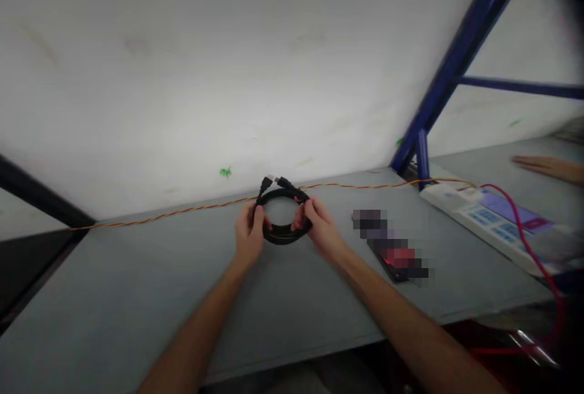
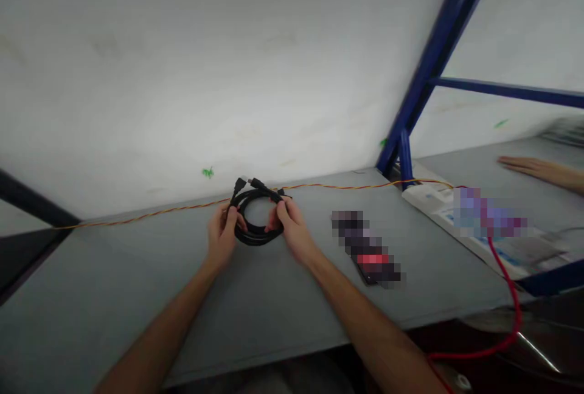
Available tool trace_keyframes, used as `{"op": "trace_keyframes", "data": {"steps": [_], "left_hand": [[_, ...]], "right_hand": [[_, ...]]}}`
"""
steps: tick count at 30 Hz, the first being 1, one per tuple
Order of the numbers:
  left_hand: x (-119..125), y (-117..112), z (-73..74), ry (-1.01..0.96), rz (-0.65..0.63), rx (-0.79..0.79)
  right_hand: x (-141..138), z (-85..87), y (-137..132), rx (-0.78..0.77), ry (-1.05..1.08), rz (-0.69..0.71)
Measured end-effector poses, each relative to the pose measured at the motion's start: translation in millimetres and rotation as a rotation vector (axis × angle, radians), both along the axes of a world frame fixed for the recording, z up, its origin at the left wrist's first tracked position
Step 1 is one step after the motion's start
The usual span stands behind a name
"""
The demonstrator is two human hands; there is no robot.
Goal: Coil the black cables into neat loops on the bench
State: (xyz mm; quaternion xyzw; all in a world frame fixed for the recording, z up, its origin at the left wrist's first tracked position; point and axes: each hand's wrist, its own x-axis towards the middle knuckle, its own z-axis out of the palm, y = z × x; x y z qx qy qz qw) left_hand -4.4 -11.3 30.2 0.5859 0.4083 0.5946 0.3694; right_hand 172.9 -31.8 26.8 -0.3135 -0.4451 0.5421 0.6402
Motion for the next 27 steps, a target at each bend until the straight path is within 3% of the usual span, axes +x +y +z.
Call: {"op": "trace_keyframes", "data": {"steps": [4, 9, 13, 20, 27], "left_hand": [[-12.0, 11.0, 8.1, -0.228, 0.058, -0.043], [-39.6, 28.2, 22.3, -0.406, 0.120, -0.100], [-46.6, 33.1, 20.7, -0.426, 0.136, -0.116], [-45.6, 36.0, 10.8, -0.422, 0.151, -0.124], [-48.4, 38.6, 7.5, -0.387, 0.188, -0.112]], "right_hand": [[-2.0, -2.5, -4.0, 0.013, -0.283, 0.139], [-0.9, -9.3, -6.0, 0.420, -0.949, -0.104], [1.6, -20.4, -0.9, 0.427, -1.305, -0.147], [0.7, -18.4, -1.5, 0.349, -1.464, -0.123], [17.1, -17.9, 0.3, 0.223, -1.520, -0.263]]}}
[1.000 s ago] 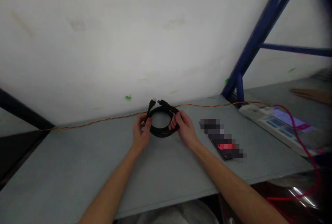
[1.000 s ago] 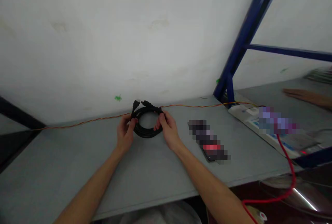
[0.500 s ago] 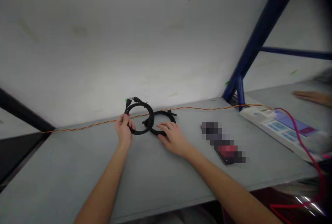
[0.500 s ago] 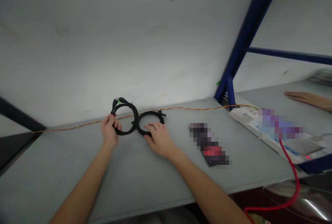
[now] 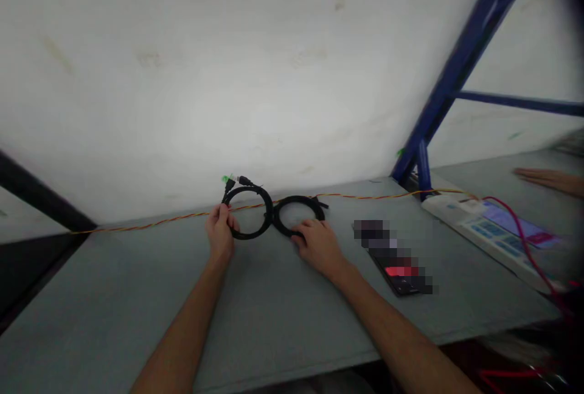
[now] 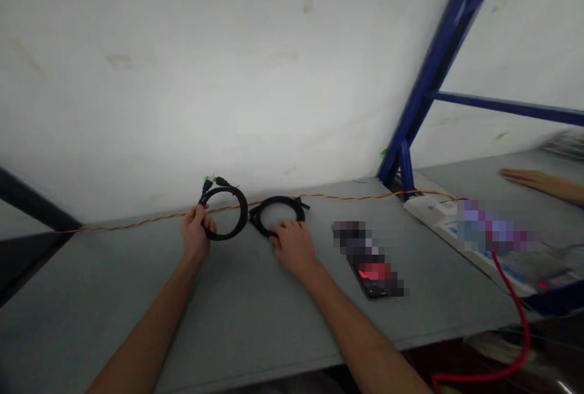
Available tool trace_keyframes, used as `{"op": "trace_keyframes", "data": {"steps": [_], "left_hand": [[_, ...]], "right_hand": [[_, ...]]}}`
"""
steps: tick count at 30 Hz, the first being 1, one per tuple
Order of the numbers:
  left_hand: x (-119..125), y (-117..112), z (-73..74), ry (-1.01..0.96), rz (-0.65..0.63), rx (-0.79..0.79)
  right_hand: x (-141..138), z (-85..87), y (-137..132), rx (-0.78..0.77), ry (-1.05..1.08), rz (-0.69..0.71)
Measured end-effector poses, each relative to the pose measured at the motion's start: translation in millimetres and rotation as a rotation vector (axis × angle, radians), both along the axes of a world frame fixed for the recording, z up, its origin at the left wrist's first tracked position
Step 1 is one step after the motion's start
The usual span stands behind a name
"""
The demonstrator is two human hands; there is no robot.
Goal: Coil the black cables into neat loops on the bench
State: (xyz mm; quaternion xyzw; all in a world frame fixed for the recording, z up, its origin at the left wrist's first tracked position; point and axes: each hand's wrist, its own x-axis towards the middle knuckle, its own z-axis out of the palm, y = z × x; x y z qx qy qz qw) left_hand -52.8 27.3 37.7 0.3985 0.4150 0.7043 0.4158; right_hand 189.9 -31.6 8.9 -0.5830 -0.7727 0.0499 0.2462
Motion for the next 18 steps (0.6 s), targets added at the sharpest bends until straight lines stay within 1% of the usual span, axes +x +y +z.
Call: {"op": "trace_keyframes", "data": {"steps": [5, 7, 8, 10, 12, 13, 15, 17, 18], "left_hand": [[2.5, -1.5, -5.6, 0.050, -0.029, -0.003], [5.9, -3.0, -8.2, 0.092, -0.041, 0.005], [8.1, -4.1, -9.2, 0.112, -0.046, 0.010], [13.2, -7.1, -9.7, 0.159, -0.058, 0.018], [17.8, -11.9, -7.5, 0.222, -0.070, 0.019], [19.4, -15.1, -5.4, 0.263, -0.078, 0.018], [20.8, -23.0, -0.2, 0.353, -0.102, 0.013], [19.6, -32.2, 4.7, 0.421, -0.121, 0.006], [18.3, -36.8, 6.4, 0.446, -0.124, 0.004]], "right_hand": [[26.0, -10.1, 20.0, 0.047, 0.015, -0.256], [31.6, -11.0, 25.2, 0.064, 0.074, -0.329], [32.4, -9.9, 26.4, 0.080, 0.131, -0.341], [29.2, -4.6, 26.3, 0.130, 0.314, -0.294], [20.6, 2.6, 23.2, 0.141, 0.589, -0.155], [14.7, 5.9, 20.9, 0.103, 0.737, -0.067], [1.7, 10.2, 16.0, -0.035, 0.974, 0.066], [-10.9, 10.8, 11.6, -0.130, 1.070, 0.096], [-16.3, 9.9, 9.9, -0.142, 1.080, 0.088]]}}
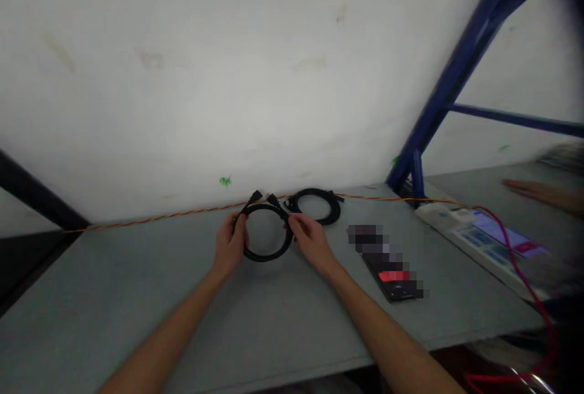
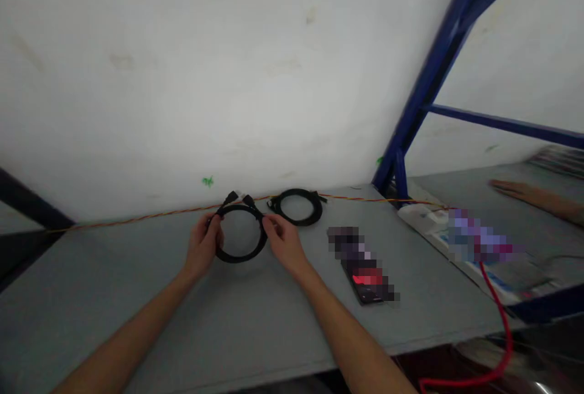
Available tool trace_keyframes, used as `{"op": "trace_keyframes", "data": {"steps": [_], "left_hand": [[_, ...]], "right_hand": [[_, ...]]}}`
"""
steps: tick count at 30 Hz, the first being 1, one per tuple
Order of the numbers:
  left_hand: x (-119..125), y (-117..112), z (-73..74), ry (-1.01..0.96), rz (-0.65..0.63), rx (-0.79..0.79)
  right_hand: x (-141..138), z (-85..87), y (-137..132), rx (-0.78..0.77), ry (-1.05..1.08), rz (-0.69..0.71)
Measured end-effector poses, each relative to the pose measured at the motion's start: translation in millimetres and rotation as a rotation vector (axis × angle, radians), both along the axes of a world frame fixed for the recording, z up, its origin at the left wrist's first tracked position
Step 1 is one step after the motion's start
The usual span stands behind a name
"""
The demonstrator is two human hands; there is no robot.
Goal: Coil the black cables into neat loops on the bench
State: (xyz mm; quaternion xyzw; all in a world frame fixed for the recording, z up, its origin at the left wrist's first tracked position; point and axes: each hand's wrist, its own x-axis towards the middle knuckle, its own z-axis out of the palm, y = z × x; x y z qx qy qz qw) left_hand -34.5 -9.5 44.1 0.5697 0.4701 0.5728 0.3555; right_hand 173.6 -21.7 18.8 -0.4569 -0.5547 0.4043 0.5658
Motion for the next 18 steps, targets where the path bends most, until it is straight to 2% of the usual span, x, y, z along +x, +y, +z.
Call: {"op": "trace_keyframes", "data": {"steps": [4, 11, 15, 18], "left_hand": [[-6.2, -14.6, -1.0, 0.058, 0.037, 0.026], [-13.1, -26.4, -8.3, 0.128, 0.070, 0.044], [-13.6, -31.2, -8.7, 0.160, 0.084, 0.062], [-12.1, -32.4, -9.8, 0.190, 0.117, 0.062]], "right_hand": [[-13.3, -5.5, -4.1, 0.031, 0.026, -0.047], [-18.1, -7.6, -11.5, 0.028, 0.032, -0.089], [-19.4, -3.1, -17.9, 0.085, 0.055, -0.140], [-19.2, 1.4, -21.3, 0.186, 0.023, -0.202]]}}
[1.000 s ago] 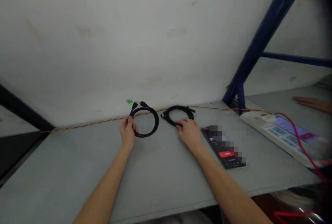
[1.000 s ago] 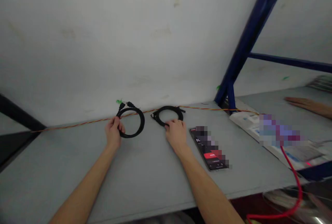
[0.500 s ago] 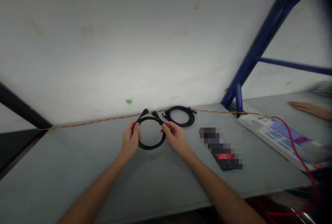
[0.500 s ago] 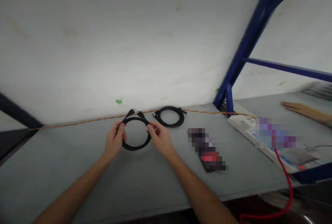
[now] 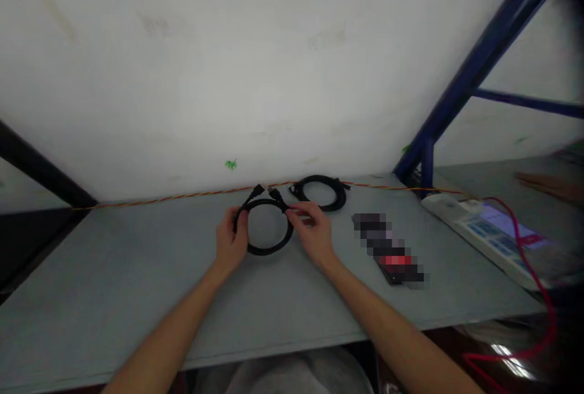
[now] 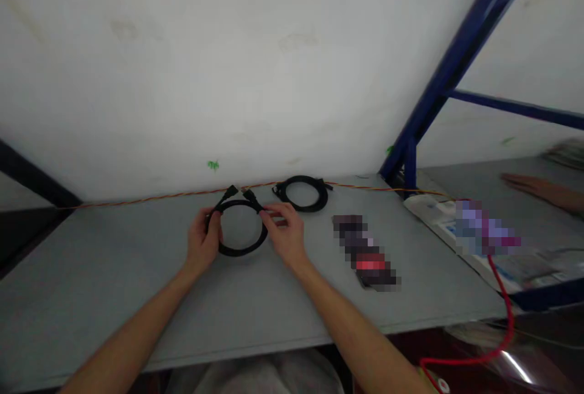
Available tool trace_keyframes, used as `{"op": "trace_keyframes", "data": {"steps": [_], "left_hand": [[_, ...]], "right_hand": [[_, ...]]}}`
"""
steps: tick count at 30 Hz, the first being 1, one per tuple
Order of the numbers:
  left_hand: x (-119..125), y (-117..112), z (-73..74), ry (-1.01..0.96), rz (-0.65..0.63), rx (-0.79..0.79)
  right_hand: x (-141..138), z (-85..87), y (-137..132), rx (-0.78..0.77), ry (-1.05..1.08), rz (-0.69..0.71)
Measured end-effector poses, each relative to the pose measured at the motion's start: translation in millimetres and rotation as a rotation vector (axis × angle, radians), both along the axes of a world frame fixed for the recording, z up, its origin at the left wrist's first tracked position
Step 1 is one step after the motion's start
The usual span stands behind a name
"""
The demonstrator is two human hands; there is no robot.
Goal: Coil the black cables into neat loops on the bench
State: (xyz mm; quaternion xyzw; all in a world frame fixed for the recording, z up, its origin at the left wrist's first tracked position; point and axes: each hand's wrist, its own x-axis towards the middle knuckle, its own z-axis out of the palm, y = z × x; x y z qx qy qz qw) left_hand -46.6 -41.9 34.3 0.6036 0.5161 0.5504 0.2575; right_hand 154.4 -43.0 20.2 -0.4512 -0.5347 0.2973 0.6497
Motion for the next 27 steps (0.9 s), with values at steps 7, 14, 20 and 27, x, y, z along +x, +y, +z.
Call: {"op": "trace_keyframes", "data": {"steps": [7, 14, 20, 27], "left_hand": [[3.9, -2.8, -2.5, -0.029, 0.094, -0.011], [9.2, -11.7, -2.6, -0.067, 0.017, 0.011], [10.3, -6.0, 3.1, -0.185, -0.030, -0.040], [4.5, 5.9, -2.8, -0.561, -0.305, -0.265]], "right_hand": [[-4.0, -7.2, -7.2, 0.373, -0.387, -0.151], [-5.4, -13.7, -4.4, 0.300, -0.652, -0.140], [7.7, 5.8, -8.9, 0.284, -0.320, -0.096], [23.1, 9.5, 8.0, -0.386, 0.422, 0.513]]}}
